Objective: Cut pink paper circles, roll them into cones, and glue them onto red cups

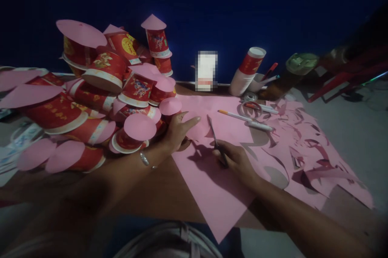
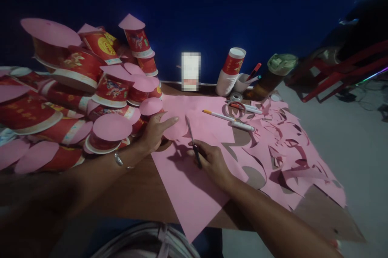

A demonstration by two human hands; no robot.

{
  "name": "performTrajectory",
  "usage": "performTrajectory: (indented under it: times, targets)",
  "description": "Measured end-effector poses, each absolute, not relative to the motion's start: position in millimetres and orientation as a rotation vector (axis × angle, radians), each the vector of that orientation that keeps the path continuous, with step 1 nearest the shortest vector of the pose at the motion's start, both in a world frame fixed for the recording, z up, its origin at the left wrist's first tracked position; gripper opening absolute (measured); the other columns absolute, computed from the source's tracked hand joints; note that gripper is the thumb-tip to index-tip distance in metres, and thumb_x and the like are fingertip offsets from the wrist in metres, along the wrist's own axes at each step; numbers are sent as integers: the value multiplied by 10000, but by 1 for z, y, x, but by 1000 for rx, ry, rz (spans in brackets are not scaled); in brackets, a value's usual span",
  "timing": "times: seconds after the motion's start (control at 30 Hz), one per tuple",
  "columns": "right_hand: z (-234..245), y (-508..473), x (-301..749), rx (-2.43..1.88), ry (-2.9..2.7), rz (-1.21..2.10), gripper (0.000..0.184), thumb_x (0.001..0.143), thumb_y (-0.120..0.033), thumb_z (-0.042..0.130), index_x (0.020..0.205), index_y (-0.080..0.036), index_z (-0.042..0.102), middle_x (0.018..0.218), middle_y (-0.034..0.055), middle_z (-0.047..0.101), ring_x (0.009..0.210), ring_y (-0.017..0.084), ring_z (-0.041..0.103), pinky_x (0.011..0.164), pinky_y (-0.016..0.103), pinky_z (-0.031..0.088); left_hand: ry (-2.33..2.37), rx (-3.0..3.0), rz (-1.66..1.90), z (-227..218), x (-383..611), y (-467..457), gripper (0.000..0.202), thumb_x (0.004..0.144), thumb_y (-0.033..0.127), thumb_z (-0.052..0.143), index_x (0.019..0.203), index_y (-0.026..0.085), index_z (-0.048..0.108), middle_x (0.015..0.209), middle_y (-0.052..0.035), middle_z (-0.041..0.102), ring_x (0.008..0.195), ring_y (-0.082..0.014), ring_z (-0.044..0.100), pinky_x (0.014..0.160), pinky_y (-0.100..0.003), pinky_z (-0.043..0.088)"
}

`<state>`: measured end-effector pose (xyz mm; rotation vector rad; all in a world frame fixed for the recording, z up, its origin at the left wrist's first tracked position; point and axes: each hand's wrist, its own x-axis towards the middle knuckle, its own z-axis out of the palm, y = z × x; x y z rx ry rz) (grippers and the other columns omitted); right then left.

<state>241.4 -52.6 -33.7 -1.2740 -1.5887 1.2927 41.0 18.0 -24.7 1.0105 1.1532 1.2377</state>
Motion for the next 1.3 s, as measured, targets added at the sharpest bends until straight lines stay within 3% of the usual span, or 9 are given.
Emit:
performTrajectory:
  times: [0.17,0.37,0.6,1.03,1.3]
  targets:
    - [-33,-53,241,-1255,-1597,1294,362,915,-503,656,1004,-155,699,608,-26,574,535,118,496,532,247,436,1182,1009,1286,-28,41,20,433,716,433,884,955,170,638,756,10,617,651,-143,588,605,-266,471]
    - [-32,-53,241,-1249,-1628,1274,383,927,-528,648,1005,-157,698,610,-18,592,533,119,511,535,250,450,1210,1028,1316,-29,40,21,456,711,440,881,994,164,655,818,-4,655,740,-168,629,692,-285,518]
    - [-35,-52,241,-1251,-1601,1284,423,908,-552,659,1047,-155,700,613,-29,574,533,120,501,519,248,436,1141,1056,1253,-29,39,20,356,751,446,857,901,176,679,784,-40,689,666,-179,649,578,-276,503]
    - [-31,-54,241,-1246,-1596,1298,398,918,-550,657,994,-162,701,614,-25,578,544,118,509,540,243,442,1114,1019,1261,-28,39,20,362,723,435,884,872,179,675,778,-38,685,658,-178,650,594,-285,527]
    - [-29,-54,241,-1276,-1609,1287,380,917,-551,639,971,-179,689,612,-17,582,542,130,512,529,254,440,1142,1037,1268,-25,41,19,370,731,448,872,865,176,658,722,1,615,610,-135,565,562,-256,456]
